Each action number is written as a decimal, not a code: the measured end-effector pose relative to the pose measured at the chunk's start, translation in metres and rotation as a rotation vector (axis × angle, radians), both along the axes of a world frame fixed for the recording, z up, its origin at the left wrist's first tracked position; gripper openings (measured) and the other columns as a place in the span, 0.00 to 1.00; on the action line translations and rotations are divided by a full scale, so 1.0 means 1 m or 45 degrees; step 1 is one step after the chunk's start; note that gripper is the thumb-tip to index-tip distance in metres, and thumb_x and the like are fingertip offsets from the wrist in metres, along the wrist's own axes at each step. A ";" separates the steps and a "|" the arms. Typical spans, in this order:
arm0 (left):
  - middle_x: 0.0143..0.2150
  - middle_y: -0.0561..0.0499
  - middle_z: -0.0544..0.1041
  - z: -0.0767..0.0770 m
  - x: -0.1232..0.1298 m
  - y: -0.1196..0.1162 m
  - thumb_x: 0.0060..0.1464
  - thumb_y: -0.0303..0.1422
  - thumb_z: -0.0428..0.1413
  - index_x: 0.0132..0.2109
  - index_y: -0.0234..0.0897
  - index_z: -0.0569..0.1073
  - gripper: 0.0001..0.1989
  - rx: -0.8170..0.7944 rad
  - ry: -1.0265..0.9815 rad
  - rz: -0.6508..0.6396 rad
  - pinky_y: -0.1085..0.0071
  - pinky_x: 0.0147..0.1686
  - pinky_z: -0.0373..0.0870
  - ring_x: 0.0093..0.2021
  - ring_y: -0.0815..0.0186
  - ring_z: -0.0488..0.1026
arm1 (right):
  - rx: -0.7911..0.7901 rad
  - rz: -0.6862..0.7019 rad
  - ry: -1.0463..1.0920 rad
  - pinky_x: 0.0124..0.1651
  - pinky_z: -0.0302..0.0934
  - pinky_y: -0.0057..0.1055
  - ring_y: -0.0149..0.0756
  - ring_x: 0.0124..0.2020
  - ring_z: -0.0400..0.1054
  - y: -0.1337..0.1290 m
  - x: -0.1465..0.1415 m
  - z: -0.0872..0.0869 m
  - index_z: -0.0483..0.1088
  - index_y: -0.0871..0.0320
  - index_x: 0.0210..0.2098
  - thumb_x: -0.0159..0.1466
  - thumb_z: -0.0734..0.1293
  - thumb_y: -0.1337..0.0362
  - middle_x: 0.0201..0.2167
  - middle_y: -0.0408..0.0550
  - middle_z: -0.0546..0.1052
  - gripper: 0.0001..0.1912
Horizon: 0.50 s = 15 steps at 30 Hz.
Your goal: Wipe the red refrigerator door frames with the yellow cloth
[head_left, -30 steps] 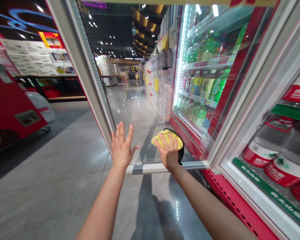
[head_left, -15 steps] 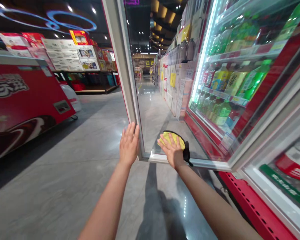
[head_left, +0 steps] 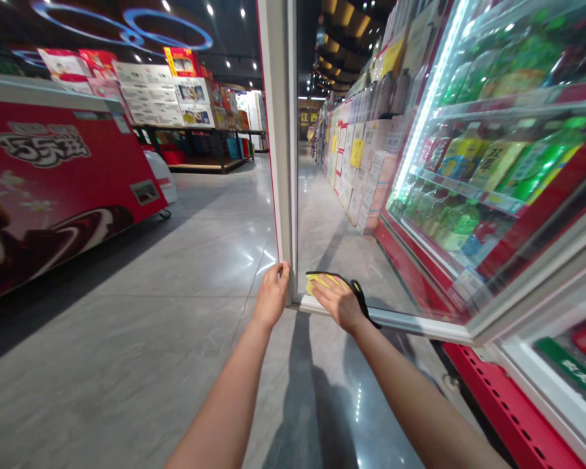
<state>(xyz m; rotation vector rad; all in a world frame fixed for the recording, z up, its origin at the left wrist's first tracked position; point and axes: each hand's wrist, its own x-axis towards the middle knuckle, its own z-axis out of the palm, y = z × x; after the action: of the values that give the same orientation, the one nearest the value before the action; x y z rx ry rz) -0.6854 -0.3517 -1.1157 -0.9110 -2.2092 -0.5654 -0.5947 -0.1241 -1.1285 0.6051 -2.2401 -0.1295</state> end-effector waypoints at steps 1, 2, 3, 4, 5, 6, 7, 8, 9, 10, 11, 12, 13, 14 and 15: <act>0.59 0.37 0.73 -0.001 0.001 0.000 0.61 0.20 0.47 0.69 0.38 0.61 0.30 0.004 -0.008 -0.008 0.55 0.58 0.72 0.60 0.56 0.71 | 0.028 0.007 -0.021 0.65 0.56 0.35 0.35 0.62 0.64 0.003 0.005 -0.004 0.75 0.47 0.55 0.71 0.62 0.68 0.56 0.42 0.79 0.18; 0.59 0.37 0.73 -0.002 0.001 0.000 0.60 0.20 0.47 0.70 0.38 0.61 0.31 0.009 -0.016 -0.015 0.55 0.58 0.72 0.61 0.56 0.71 | 0.036 -0.015 -0.031 0.63 0.56 0.35 0.36 0.59 0.66 0.007 0.008 -0.004 0.75 0.47 0.55 0.70 0.63 0.68 0.55 0.43 0.79 0.18; 0.59 0.37 0.73 -0.002 0.002 0.000 0.60 0.19 0.47 0.70 0.38 0.60 0.32 0.013 -0.024 -0.021 0.55 0.58 0.72 0.61 0.56 0.71 | 0.019 -0.065 -0.028 0.60 0.57 0.36 0.37 0.56 0.67 0.010 0.009 -0.001 0.75 0.46 0.55 0.70 0.63 0.67 0.54 0.45 0.80 0.18; 0.60 0.37 0.72 -0.003 0.003 0.001 0.60 0.19 0.47 0.70 0.38 0.60 0.32 0.017 -0.032 -0.026 0.54 0.58 0.72 0.61 0.56 0.70 | -0.016 -0.131 -0.014 0.58 0.57 0.37 0.39 0.54 0.68 0.011 0.008 0.004 0.75 0.46 0.56 0.70 0.63 0.67 0.53 0.47 0.80 0.18; 0.60 0.36 0.72 -0.003 0.003 0.002 0.60 0.19 0.46 0.70 0.37 0.59 0.32 0.020 -0.039 -0.029 0.54 0.58 0.72 0.61 0.56 0.70 | -0.062 -0.199 0.004 0.57 0.56 0.38 0.40 0.53 0.68 0.010 0.004 0.011 0.74 0.45 0.57 0.71 0.63 0.67 0.53 0.48 0.79 0.19; 0.61 0.36 0.72 -0.003 0.004 0.003 0.60 0.19 0.46 0.71 0.36 0.59 0.32 0.021 -0.046 -0.031 0.53 0.59 0.72 0.62 0.55 0.70 | -0.114 -0.254 0.024 0.56 0.56 0.39 0.42 0.53 0.67 0.005 -0.003 0.019 0.73 0.44 0.59 0.71 0.63 0.67 0.54 0.49 0.79 0.20; 0.61 0.35 0.71 -0.003 0.004 0.004 0.61 0.20 0.46 0.71 0.36 0.58 0.32 0.022 -0.052 -0.033 0.52 0.59 0.71 0.62 0.55 0.70 | -0.167 -0.289 0.042 0.56 0.56 0.40 0.43 0.54 0.66 -0.001 -0.011 0.025 0.72 0.43 0.61 0.71 0.62 0.67 0.55 0.49 0.78 0.22; 0.62 0.35 0.71 -0.003 0.005 0.004 0.61 0.20 0.45 0.71 0.36 0.58 0.32 0.021 -0.057 -0.035 0.51 0.60 0.71 0.62 0.55 0.70 | -0.215 -0.305 0.058 0.56 0.55 0.41 0.44 0.55 0.65 -0.010 -0.020 0.029 0.70 0.42 0.62 0.71 0.62 0.67 0.57 0.49 0.77 0.23; 0.62 0.35 0.71 -0.003 0.005 0.005 0.61 0.20 0.45 0.71 0.36 0.58 0.32 0.019 -0.061 -0.036 0.51 0.60 0.70 0.62 0.55 0.69 | -0.254 -0.307 0.073 0.57 0.55 0.41 0.45 0.56 0.64 -0.019 -0.028 0.029 0.69 0.41 0.63 0.71 0.62 0.67 0.58 0.48 0.76 0.24; 0.63 0.35 0.70 -0.004 0.006 0.005 0.61 0.20 0.45 0.71 0.36 0.57 0.32 0.016 -0.064 -0.036 0.50 0.60 0.70 0.62 0.55 0.69 | -0.283 -0.303 0.093 0.58 0.55 0.42 0.45 0.56 0.64 -0.028 -0.034 0.024 0.69 0.41 0.64 0.71 0.61 0.67 0.59 0.47 0.76 0.24; 0.63 0.35 0.70 -0.004 0.006 0.005 0.61 0.20 0.45 0.71 0.37 0.57 0.33 0.014 -0.067 -0.036 0.50 0.60 0.70 0.63 0.55 0.69 | -0.301 -0.295 0.113 0.59 0.55 0.42 0.45 0.56 0.64 -0.035 -0.038 0.016 0.69 0.42 0.64 0.71 0.61 0.68 0.59 0.47 0.76 0.25; 0.63 0.35 0.70 -0.004 0.006 0.005 0.61 0.20 0.44 0.72 0.37 0.56 0.33 0.013 -0.070 -0.036 0.51 0.60 0.70 0.63 0.55 0.69 | -0.300 -0.278 0.125 0.60 0.54 0.42 0.45 0.57 0.64 -0.041 -0.039 0.004 0.69 0.43 0.64 0.71 0.61 0.69 0.59 0.46 0.76 0.25; 0.64 0.35 0.69 -0.004 0.006 0.006 0.61 0.19 0.44 0.72 0.37 0.56 0.33 0.013 -0.073 -0.034 0.51 0.60 0.70 0.64 0.55 0.68 | -0.276 -0.237 0.118 0.62 0.54 0.42 0.44 0.58 0.64 -0.044 -0.038 -0.009 0.69 0.46 0.63 0.71 0.61 0.70 0.59 0.46 0.76 0.24; 0.64 0.35 0.69 -0.004 0.007 0.006 0.60 0.19 0.43 0.72 0.36 0.55 0.33 0.015 -0.076 -0.032 0.52 0.60 0.70 0.64 0.55 0.68 | -0.231 -0.176 0.091 0.63 0.54 0.42 0.44 0.59 0.64 -0.045 -0.035 -0.024 0.70 0.48 0.63 0.70 0.61 0.70 0.59 0.47 0.77 0.24; 0.65 0.35 0.68 -0.005 0.007 0.007 0.60 0.19 0.43 0.72 0.36 0.55 0.34 0.018 -0.080 -0.030 0.52 0.60 0.70 0.64 0.55 0.67 | -0.177 -0.106 0.050 0.64 0.54 0.43 0.43 0.60 0.65 -0.043 -0.031 -0.037 0.72 0.50 0.61 0.70 0.61 0.71 0.58 0.47 0.77 0.22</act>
<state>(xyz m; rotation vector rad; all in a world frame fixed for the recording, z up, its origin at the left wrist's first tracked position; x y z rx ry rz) -0.6787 -0.3443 -1.1202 -0.9247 -2.2500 -0.6280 -0.6254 -0.1671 -1.1654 0.4309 -2.2151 -0.0267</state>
